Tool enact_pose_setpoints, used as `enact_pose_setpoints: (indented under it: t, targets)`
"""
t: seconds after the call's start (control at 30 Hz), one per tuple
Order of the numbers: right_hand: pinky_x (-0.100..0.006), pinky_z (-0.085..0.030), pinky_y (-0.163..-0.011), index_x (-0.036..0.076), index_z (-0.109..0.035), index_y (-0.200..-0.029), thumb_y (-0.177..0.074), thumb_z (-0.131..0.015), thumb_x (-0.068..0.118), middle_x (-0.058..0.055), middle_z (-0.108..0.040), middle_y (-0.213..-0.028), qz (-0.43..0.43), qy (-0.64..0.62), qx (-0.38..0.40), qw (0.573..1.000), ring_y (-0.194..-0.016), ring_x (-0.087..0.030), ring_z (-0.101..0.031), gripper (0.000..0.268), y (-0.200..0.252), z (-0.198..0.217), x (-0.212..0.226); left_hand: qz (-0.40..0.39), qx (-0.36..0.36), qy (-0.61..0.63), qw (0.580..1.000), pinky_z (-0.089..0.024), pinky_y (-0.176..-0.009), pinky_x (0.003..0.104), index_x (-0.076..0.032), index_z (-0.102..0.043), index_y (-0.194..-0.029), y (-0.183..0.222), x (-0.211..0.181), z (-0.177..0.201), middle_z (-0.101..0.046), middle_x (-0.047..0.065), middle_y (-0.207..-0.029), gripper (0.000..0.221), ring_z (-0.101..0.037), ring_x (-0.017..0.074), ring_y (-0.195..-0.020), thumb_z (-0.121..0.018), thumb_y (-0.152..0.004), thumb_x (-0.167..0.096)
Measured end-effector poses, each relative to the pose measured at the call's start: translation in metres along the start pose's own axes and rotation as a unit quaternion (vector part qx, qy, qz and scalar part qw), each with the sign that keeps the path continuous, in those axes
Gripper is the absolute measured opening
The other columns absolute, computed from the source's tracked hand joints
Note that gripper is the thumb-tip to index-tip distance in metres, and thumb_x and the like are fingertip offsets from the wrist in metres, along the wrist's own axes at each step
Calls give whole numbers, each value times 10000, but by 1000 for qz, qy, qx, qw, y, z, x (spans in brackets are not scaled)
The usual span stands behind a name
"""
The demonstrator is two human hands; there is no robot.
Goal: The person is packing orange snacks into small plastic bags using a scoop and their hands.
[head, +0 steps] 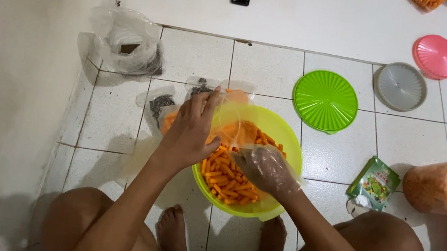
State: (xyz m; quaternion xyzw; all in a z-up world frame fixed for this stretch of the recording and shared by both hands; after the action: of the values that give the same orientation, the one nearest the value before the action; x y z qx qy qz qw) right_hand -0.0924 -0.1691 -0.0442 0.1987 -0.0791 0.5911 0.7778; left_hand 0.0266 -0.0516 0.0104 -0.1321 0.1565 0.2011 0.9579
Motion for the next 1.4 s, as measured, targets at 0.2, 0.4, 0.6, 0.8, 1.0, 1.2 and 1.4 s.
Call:
enact_pose_setpoints:
  t: [0.2, 0.4, 0.6, 0.8, 1.0, 1.2, 1.4]
  targets:
    - [-546, -567, -792, 52, -662, -867, -921, -592, 441, -215, -687, -776, -136, -67, 31, 988, -878, -447, -702, 399, 9, 5, -14, 8, -4, 14, 1000, -374, -1144, 569, 16, -235, -1608, 3, -1, 5, -429, 247, -1353, 977, -525, 431, -1292, -778, -831, -220]
    - [-526, -542, -542, -3, -617, -879, -894, -767, 309, -219, -608, -589, 93, 82, -200, 972, -578, -437, -673, 347, 7, -8, -18, 23, -12, 30, 999, -376, -1133, 616, 36, -263, -1591, -3, 5, 15, -442, 280, -1329, 979, -523, 481, -1272, -805, -813, -207]
    - [-506, -608, -712, 39, -656, -974, -937, -662, 413, -202, -722, -776, -113, -26, 29, 993, -802, -407, -740, 376, -19, 14, -13, 39, -41, 50, 997, -345, -1127, 665, 17, -293, -1599, -16, 17, 17, -466, 239, -1276, 1032, -522, 447, -1227, -856, -777, -250]
    - [-533, -589, -826, 68, -696, -987, -924, -640, 412, -194, -748, -908, -162, -116, 30, 980, -949, -419, -722, 355, -55, 8, -22, 58, -74, 121, 988, -363, -1130, 643, -4, -273, -1607, -36, 40, -6, -439, 248, -1298, 1065, -491, 446, -1237, -880, -756, -207]
    - [-515, -583, -844, 103, -672, -1057, -931, -615, 337, -166, -706, -1021, -43, -32, -16, 998, -996, -399, -696, 272, -66, -43, -56, 62, -109, 172, 977, -373, -1155, 609, 23, -323, -1579, -49, 56, -23, -473, 265, -1302, 1069, -527, 460, -1242, -900, -715, -228]
    - [-498, -578, -862, 137, -647, -1128, -937, -589, 261, -139, -663, -1135, 74, 49, -72, 993, -1043, -378, -670, 234, -74, -90, -77, 85, -157, 174, 968, -381, -1184, 561, 43, -379, -1542, -57, 74, -34, -474, 258, -1312, 1059, -547, 457, -1253, -920, -678, -244]
    - [-481, -572, -879, 172, -622, -1198, -945, -565, 185, -112, -620, -1248, 204, 137, -135, 960, -1090, -358, -644, 260, -67, -111, -82, 80, -198, 216, 953, -321, -1224, 528, 11, -437, -1525, -64, 78, -24, -479, 218, -1357, 961, -553, 420, -1235, -889, -688, -123]
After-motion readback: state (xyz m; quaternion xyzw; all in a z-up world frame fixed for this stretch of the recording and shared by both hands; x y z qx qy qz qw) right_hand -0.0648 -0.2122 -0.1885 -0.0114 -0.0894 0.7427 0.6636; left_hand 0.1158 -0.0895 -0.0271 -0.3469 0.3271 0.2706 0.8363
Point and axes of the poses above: each hand's wrist, its own y-axis away from the middle knuckle, its own z-axis out of the back of the hand, x = y × z, the point moved 6 cm from there along -y, towards the middle knuckle
